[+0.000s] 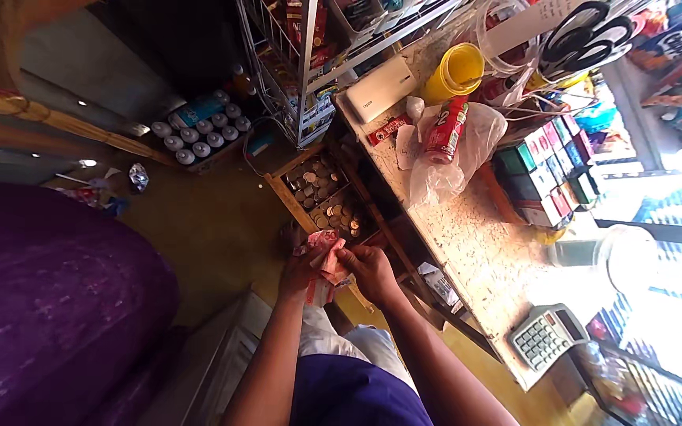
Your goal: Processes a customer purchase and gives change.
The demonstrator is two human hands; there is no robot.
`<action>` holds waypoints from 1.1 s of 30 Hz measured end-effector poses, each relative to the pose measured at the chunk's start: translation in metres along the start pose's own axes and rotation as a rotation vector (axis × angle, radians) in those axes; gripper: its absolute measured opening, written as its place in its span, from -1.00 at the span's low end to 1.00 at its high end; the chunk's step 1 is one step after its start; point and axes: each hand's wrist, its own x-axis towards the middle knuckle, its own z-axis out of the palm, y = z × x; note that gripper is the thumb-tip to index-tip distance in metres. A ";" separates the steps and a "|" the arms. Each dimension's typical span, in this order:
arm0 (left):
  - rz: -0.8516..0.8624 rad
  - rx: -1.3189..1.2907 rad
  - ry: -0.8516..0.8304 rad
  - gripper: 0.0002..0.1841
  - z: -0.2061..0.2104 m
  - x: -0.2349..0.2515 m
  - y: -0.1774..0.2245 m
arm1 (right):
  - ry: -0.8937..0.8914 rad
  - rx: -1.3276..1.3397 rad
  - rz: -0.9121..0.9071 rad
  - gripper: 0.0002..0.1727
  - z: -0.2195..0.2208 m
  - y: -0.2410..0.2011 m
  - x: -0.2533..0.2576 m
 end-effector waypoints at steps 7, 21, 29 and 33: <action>0.028 -0.060 -0.044 -0.74 -0.006 0.005 -0.008 | 0.149 -0.262 -0.285 -0.76 -0.007 0.007 -0.011; 0.037 -0.158 -0.006 -0.76 -0.002 0.004 -0.013 | 0.055 -0.407 0.262 -0.56 0.033 -0.014 0.020; 0.052 -0.296 -0.058 0.21 -0.013 0.006 -0.026 | 0.131 -0.654 0.438 -0.49 0.050 -0.019 0.030; 0.003 -0.302 -0.057 -0.38 -0.012 0.005 -0.018 | 0.087 -0.679 0.370 -0.50 0.050 -0.019 0.027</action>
